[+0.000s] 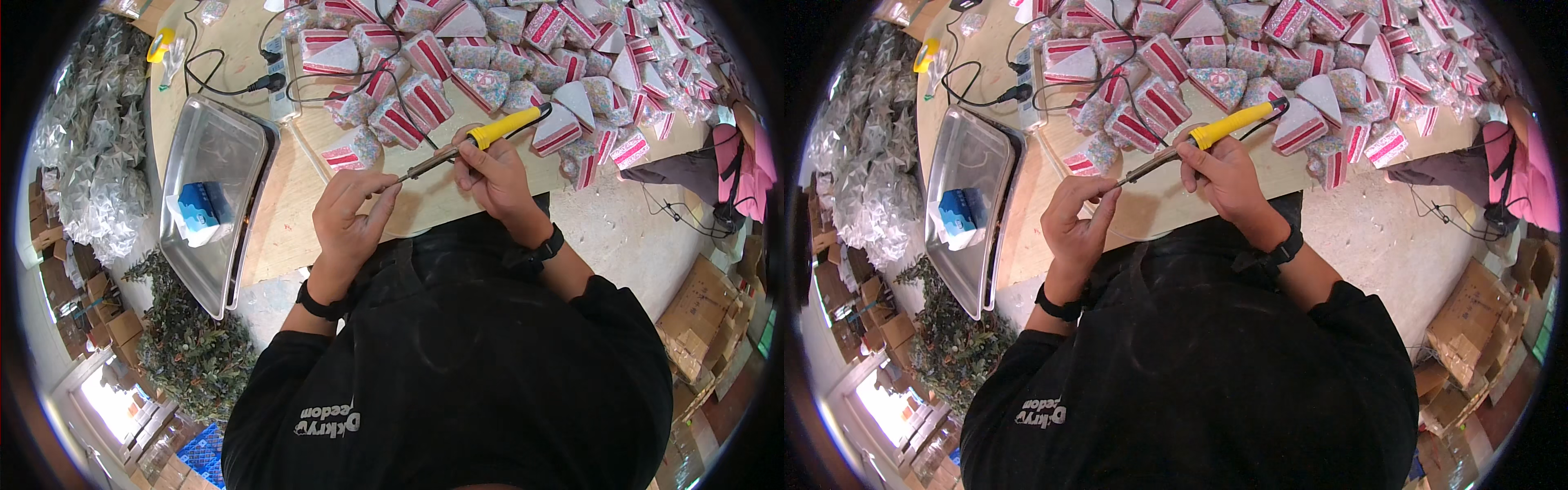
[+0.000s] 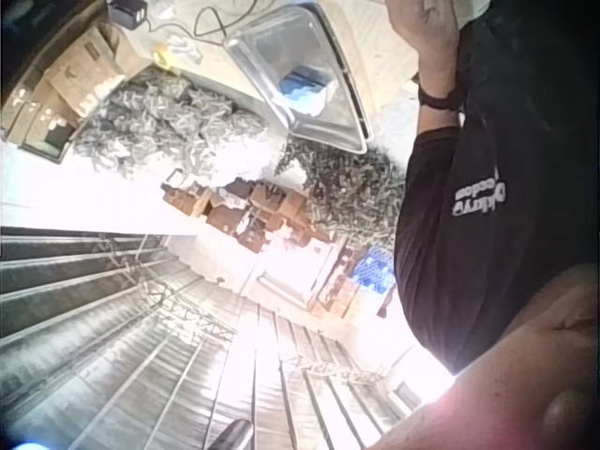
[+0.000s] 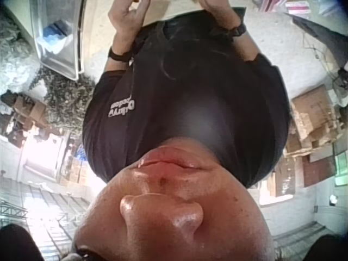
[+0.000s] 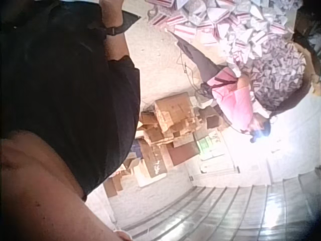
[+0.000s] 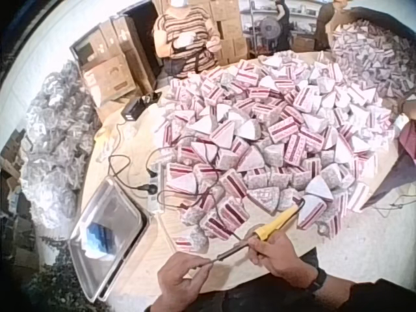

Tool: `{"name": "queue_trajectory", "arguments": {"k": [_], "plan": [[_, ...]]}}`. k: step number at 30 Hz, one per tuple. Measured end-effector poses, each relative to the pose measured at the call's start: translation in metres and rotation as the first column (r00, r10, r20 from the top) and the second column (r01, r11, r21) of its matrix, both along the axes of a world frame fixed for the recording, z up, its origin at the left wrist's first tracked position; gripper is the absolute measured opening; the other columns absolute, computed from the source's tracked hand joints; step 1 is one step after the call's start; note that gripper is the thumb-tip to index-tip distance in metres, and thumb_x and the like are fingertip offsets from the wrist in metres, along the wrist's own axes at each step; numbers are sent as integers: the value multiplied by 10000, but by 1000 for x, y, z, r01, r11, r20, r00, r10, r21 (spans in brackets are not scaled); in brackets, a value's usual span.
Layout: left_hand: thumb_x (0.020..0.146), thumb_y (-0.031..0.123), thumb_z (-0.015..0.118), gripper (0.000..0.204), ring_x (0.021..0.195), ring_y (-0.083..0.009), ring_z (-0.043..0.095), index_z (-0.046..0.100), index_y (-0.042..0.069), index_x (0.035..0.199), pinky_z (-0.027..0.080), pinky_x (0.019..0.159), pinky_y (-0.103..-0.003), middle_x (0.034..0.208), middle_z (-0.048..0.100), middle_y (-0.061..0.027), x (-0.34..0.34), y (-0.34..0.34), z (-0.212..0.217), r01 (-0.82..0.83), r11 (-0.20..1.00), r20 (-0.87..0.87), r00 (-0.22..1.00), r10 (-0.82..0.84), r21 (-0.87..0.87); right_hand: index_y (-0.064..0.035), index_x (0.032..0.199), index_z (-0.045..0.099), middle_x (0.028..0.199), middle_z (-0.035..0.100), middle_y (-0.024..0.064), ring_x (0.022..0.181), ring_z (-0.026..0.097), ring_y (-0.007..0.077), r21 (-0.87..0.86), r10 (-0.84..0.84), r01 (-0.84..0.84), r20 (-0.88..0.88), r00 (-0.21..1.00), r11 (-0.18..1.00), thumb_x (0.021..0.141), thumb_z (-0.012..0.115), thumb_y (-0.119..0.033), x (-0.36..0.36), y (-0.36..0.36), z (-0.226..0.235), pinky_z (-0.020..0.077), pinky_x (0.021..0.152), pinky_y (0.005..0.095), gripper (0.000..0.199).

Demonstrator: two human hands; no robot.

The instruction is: Using a heated tool to seal small triangular plastic bags filled with decorative items.

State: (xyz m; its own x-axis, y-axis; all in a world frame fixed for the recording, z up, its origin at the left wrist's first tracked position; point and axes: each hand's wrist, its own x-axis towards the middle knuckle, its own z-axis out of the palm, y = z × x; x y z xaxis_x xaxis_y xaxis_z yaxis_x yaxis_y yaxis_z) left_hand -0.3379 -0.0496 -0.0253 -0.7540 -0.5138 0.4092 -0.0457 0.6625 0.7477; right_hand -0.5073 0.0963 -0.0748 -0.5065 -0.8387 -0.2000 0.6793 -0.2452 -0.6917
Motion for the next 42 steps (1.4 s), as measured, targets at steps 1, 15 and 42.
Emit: {"name": "queue_trajectory", "arguments": {"k": [1,15,42], "plan": [[753,-19,764,153,734,-197,641,710,19,891,499,624,-275,831,682,-89,0,0,0,0,1000,0,1000,0,0,8,1071,569,796,558,41,621,533,122,-17,8,-8,5,1000,1000,963,607,-140,0,0,-1,399,552,232,187],[768,-41,735,131,701,-146,597,694,1,885,467,636,-250,814,658,-73,2,6,-6,30,953,-79,997,-7,301,0,1098,549,781,555,35,604,504,108,16,26,-26,15,1000,1000,978,585,-183,3,0,-5,378,552,231,222],[719,-44,756,166,744,-222,605,696,52,841,466,687,-320,793,665,-71,0,5,5,102,980,-99,991,-86,168,-26,1082,546,684,504,14,573,457,106,2,111,-112,127,986,994,991,571,-214,3,11,-10,349,557,251,210]]}}
